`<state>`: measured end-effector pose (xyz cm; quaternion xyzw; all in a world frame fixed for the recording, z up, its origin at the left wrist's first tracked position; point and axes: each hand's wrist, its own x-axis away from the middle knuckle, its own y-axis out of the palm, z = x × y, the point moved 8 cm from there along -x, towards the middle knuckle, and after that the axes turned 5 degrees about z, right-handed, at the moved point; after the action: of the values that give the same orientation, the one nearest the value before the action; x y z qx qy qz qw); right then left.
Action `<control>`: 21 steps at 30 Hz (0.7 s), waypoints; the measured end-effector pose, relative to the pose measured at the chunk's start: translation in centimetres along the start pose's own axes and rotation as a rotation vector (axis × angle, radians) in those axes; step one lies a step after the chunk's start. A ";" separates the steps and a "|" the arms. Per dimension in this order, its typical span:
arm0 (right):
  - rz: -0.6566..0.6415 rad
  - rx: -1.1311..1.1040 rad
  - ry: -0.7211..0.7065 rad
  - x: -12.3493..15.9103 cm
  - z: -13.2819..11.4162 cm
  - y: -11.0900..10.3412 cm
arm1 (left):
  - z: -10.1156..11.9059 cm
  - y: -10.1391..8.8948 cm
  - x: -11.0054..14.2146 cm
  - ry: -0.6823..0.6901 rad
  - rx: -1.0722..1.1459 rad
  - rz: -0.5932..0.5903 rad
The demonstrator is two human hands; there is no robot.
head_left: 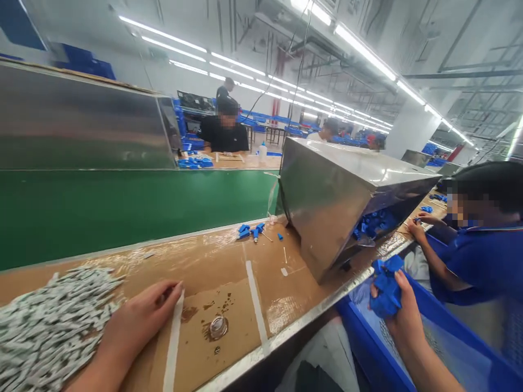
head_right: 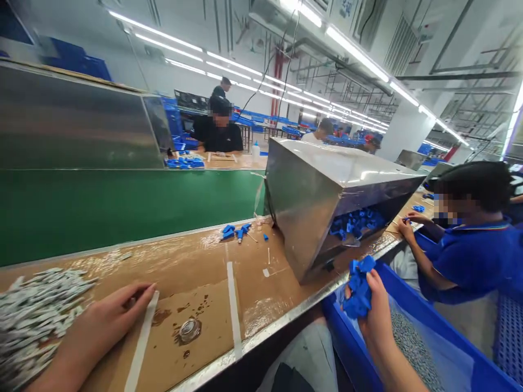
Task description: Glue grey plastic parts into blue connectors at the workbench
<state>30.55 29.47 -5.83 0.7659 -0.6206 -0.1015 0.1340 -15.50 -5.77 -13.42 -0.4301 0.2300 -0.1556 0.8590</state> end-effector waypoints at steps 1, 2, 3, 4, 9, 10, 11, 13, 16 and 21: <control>-0.052 0.020 0.026 1.9 0.8 1.1 | 0.5 -0.4 0.3 0.001 0.034 0.013; -0.114 0.037 0.055 3.5 1.8 2.5 | 1.2 -0.8 0.6 0.013 0.085 0.018; -0.181 0.051 0.080 4.5 3.0 4.4 | 2.2 -1.3 0.8 0.026 0.155 0.023; -0.251 0.067 0.096 5.0 4.2 6.6 | 3.4 -1.6 1.0 0.045 0.247 0.007; -0.639 0.323 -0.141 3.9 10.6 23.8 | 9.9 -0.3 -0.2 0.123 0.768 -0.282; -0.735 0.409 -0.281 4.1 11.5 27.8 | 10.5 0.1 -0.7 0.122 0.800 -0.287; -0.830 0.480 -0.424 4.5 12.3 31.4 | 10.6 0.5 -1.2 0.126 0.782 -0.255; -1.048 0.636 -0.663 6.1 14.4 37.2 | 9.3 1.1 -2.3 0.084 0.635 -0.109; -1.325 0.985 -0.900 8.4 18.3 41.6 | 5.2 1.6 -3.0 -0.088 0.370 0.048; -1.529 1.357 -1.271 11.0 20.3 42.7 | 1.3 -2.1 -2.6 -0.149 0.281 0.293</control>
<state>-13.16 8.82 -10.76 0.6635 0.1117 -0.1667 -0.7208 -17.19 -4.88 -10.39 -0.2783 0.2017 -0.0275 0.9387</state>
